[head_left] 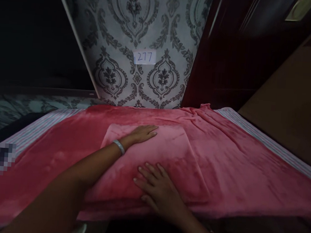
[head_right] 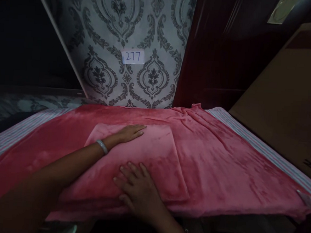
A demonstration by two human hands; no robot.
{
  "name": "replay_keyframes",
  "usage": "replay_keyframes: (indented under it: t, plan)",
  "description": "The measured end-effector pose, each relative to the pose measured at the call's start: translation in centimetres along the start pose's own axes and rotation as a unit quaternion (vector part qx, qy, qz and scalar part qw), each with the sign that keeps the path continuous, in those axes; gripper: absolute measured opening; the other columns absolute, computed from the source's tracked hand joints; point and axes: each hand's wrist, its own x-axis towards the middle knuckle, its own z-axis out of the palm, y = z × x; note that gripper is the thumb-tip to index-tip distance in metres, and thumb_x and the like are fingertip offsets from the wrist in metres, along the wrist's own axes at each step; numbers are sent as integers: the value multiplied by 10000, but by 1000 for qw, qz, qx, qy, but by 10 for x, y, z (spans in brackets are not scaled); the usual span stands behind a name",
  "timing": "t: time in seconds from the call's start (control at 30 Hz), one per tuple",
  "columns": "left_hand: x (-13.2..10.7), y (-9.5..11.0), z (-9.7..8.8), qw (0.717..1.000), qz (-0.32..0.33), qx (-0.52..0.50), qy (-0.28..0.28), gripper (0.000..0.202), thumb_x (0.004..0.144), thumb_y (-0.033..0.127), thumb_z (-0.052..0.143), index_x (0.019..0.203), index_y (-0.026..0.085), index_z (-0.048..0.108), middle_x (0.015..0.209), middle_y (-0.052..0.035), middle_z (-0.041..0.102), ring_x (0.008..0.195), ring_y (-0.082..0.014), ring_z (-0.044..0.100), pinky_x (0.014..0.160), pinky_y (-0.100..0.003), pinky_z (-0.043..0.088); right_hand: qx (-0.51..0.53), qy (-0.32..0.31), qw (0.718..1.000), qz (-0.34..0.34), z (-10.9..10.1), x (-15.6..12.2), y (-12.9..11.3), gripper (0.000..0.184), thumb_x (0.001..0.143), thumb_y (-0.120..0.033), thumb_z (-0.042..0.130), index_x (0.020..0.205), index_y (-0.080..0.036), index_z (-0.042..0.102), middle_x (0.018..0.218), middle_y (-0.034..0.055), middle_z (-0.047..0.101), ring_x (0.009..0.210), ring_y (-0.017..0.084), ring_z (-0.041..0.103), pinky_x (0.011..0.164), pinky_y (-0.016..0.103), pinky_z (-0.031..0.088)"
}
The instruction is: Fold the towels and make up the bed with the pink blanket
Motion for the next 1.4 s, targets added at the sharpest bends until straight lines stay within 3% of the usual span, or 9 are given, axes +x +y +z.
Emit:
replay_keyframes:
  t: [0.2,0.43,0.6,0.7,0.8,0.9,1.03,1.23,1.4]
  plan:
    - [-12,22,-12,995,-23,87,31,642,1006,545,334,1548,206,398,1600,-138,409,1485,-303,361,1246,-535,168,-26,-4,1000,9,-11,-2,-7,502,1011,-359,529,1509,-334,466,1615,36,381,1514,238,263,1224,552,215]
    - [-78,40,-33,999,45,-4,-24,586,1040,543,218,1517,288,442,1594,-62,436,1498,-209,337,1246,-470,182,19,8,998,-58,-43,44,-38,379,1032,-329,500,1385,-248,609,1446,90,578,1333,230,502,1159,451,356]
    - [-120,23,-22,997,60,36,-42,590,1028,578,260,1566,349,335,1667,-41,291,1553,-230,204,1252,-544,84,-1,-23,991,-136,-16,78,-45,497,1026,-391,532,1497,-234,492,1574,92,441,1492,234,298,1247,491,174]
    - [-116,2,-18,994,49,97,-17,613,1011,580,333,1574,337,325,1677,-61,249,1564,-282,149,1237,-611,14,14,-53,991,-121,1,78,-40,565,1043,-426,486,1569,-255,372,1655,75,291,1536,205,203,1264,476,131]
    - [-99,-23,-24,994,-9,104,-15,627,996,599,347,1567,341,343,1670,-58,267,1553,-325,181,1221,-652,72,27,-77,991,-107,5,74,-37,568,1048,-422,470,1585,-298,331,1675,40,231,1548,196,157,1270,484,122]
    - [-84,-51,-32,996,-62,58,-27,648,991,615,312,1560,311,369,1635,-53,355,1517,-290,301,1232,-546,203,41,-87,990,-101,0,75,-36,577,1048,-410,473,1593,-323,304,1676,19,221,1551,199,140,1271,503,110]
    - [-79,-74,-29,998,-56,5,8,667,983,623,293,1517,257,454,1562,-51,481,1459,-218,412,1220,-385,277,47,-84,991,-89,-2,76,-35,577,1048,-401,478,1593,-332,301,1674,8,225,1548,196,158,1272,489,130]
    - [-81,-68,-27,996,-79,30,19,695,973,625,303,1521,221,444,1567,-84,470,1450,-247,427,1207,-411,303,53,-73,991,-97,-2,77,-37,544,1060,-413,451,1580,-300,334,1667,14,257,1545,172,163,1273,470,105]
    - [-77,-52,-45,985,-127,109,-38,701,971,608,318,1553,223,385,1604,-130,398,1483,-302,370,1223,-523,232,45,-67,992,-95,-19,74,-41,518,1056,-419,463,1554,-293,393,1642,18,327,1532,156,206,1266,419,133]
